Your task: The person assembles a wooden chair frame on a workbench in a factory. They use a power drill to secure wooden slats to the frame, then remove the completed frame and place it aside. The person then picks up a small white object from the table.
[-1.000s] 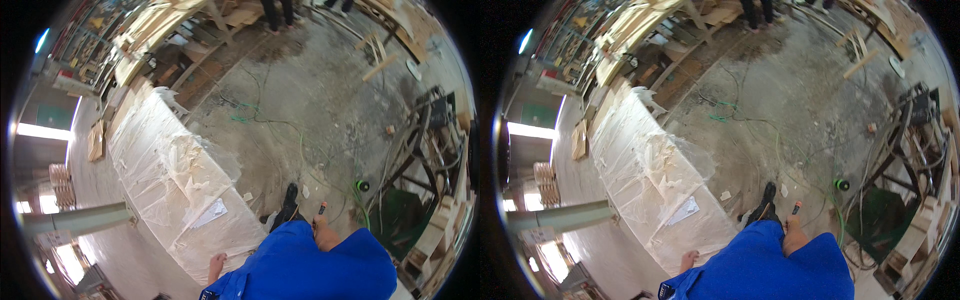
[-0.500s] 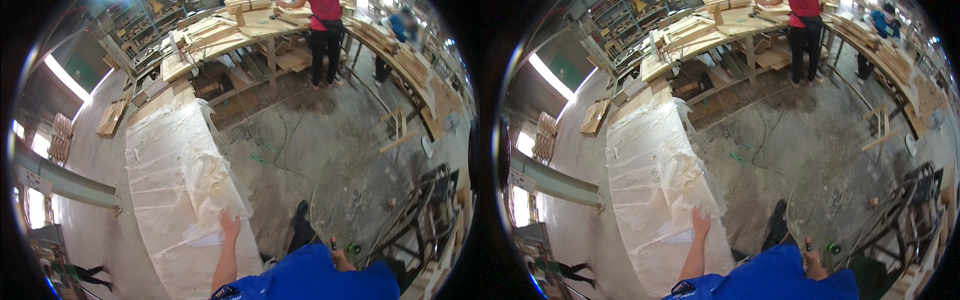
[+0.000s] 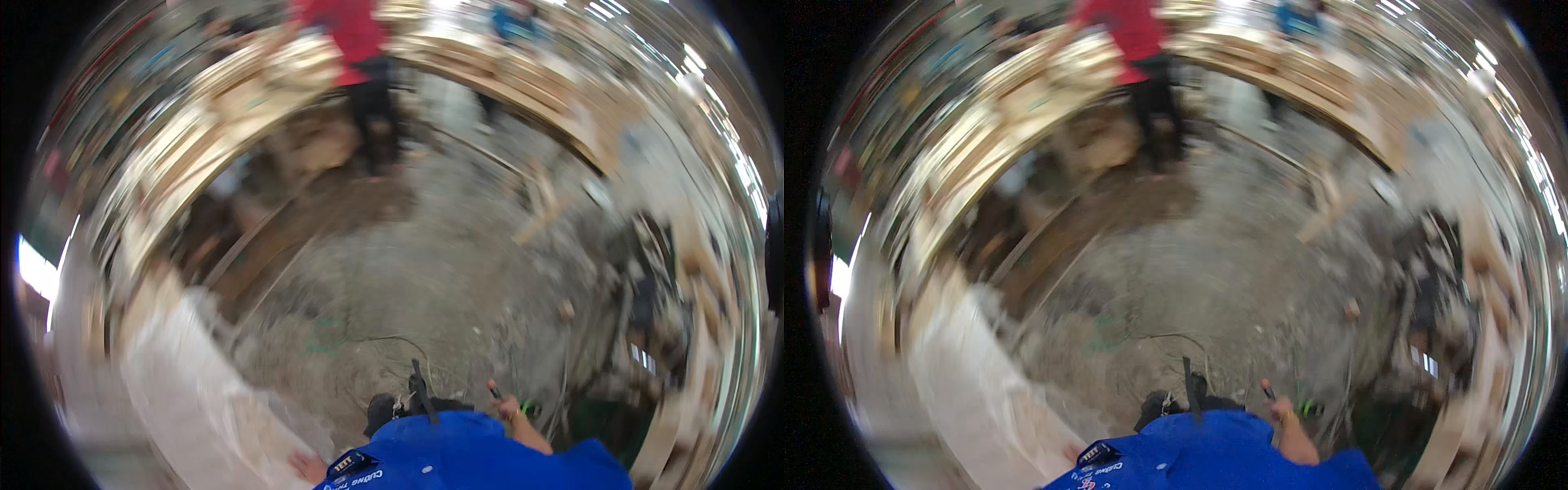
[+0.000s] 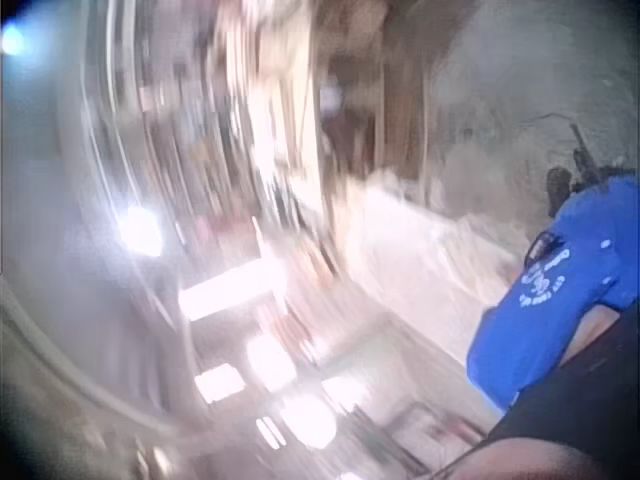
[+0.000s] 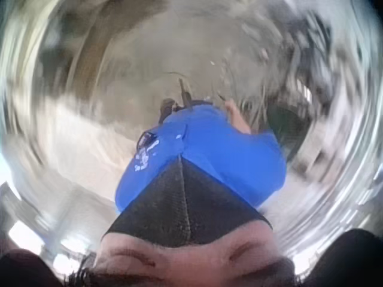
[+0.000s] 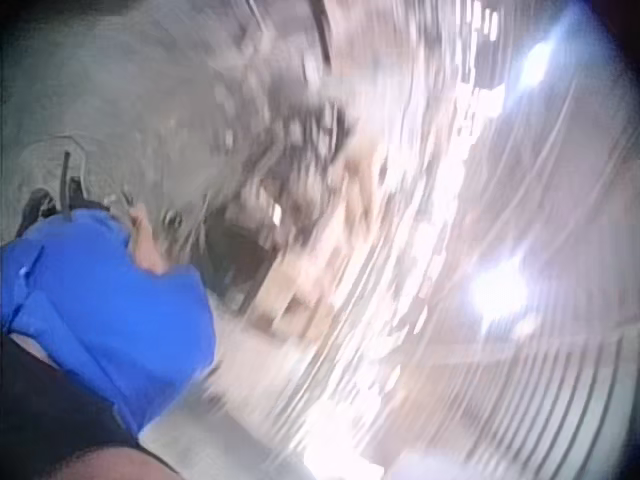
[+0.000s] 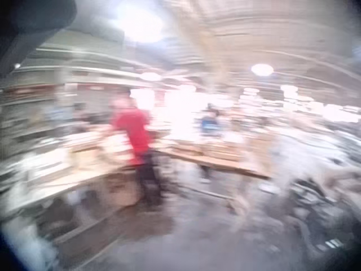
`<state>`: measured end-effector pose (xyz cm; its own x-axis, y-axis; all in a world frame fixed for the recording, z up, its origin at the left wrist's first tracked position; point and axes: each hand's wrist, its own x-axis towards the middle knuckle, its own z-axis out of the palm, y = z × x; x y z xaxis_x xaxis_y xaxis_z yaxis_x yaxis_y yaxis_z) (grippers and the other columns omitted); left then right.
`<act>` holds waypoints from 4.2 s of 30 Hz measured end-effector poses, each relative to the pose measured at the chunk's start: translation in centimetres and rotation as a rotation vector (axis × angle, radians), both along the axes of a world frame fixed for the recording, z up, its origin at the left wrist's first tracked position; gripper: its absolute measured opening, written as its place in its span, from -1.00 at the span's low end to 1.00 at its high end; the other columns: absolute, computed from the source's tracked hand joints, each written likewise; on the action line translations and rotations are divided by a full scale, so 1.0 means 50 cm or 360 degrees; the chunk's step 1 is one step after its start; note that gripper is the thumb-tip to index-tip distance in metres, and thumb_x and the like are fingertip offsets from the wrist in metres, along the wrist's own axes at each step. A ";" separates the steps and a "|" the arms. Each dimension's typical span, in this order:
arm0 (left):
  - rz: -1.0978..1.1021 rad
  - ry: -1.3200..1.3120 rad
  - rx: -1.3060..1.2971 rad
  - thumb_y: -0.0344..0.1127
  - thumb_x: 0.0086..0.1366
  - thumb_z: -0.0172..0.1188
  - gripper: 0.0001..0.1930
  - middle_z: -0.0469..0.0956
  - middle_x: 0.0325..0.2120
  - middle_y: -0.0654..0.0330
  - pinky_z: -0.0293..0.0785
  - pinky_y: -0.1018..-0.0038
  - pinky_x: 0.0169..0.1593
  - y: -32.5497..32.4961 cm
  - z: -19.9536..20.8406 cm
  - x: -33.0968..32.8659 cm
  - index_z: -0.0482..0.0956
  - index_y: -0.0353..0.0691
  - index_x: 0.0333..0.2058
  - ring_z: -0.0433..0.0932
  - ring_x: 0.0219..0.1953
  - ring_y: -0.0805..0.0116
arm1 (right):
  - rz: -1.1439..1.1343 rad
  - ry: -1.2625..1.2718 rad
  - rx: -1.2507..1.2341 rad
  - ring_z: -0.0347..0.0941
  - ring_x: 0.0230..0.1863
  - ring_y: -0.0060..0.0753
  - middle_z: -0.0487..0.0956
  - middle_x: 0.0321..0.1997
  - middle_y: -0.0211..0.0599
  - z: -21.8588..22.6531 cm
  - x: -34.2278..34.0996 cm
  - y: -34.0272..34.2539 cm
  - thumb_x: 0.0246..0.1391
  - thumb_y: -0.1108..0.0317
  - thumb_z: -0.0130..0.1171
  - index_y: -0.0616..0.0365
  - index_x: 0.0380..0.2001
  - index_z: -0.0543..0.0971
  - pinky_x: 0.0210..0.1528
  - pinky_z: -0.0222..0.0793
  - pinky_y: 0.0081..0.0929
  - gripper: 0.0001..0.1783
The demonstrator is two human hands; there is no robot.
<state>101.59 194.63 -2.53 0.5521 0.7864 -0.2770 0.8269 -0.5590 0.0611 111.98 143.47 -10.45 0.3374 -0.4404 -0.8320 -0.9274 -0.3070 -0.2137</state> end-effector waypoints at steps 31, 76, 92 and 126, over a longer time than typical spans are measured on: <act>-0.0337 0.0495 -0.2772 0.01 0.17 0.17 -0.61 0.51 -0.36 0.12 0.34 0.19 -0.41 -1.155 0.084 0.750 0.33 -0.21 -0.34 0.43 -0.48 0.21 | -0.1599 -0.0974 -0.2548 0.50 -0.11 0.08 0.56 -0.15 0.13 0.631 -0.613 -0.920 0.09 0.37 -0.06 0.32 -0.13 0.51 -0.03 0.40 -0.19 -0.67; -0.2002 -0.1370 -0.2529 -0.03 0.35 -0.06 -0.64 0.36 -0.52 0.20 0.33 0.33 -0.34 -0.508 0.509 0.739 0.32 -0.13 -0.02 0.37 -0.53 0.26 | -0.0251 -0.3424 0.0893 0.36 -0.12 -0.41 0.36 -0.13 -0.30 0.838 0.552 -0.042 -0.01 0.08 0.17 0.21 -0.05 0.32 -0.02 0.31 -0.37 -0.44; -0.1296 -0.1696 -0.1904 -0.22 0.26 0.13 -0.61 0.41 -0.54 0.19 0.36 0.47 -0.37 0.042 0.512 1.007 0.35 -0.14 0.04 0.45 -0.50 0.37 | 0.0789 -0.2063 0.3369 0.45 -0.23 -0.22 0.35 -0.23 -0.20 0.828 1.122 0.770 0.09 0.00 0.07 0.14 0.07 0.15 -0.32 0.39 -0.36 -0.37; -0.2038 -0.1362 0.0553 -0.23 0.01 0.14 -0.45 0.39 -0.36 0.20 0.38 0.24 -0.13 1.127 0.397 1.684 0.36 0.19 0.07 0.49 -0.28 0.27 | 0.1163 0.1109 0.2216 0.50 -0.67 -0.13 0.56 -0.37 0.05 0.545 1.722 1.841 0.13 -0.42 -0.39 0.02 -0.01 0.41 -0.64 0.46 -0.40 -0.22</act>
<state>185.78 250.97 17.32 0.7656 -0.3497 0.5400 -0.3967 -0.9174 -0.0317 198.08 235.49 16.78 -0.4391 0.7530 -0.4901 -0.7169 -0.6225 -0.3139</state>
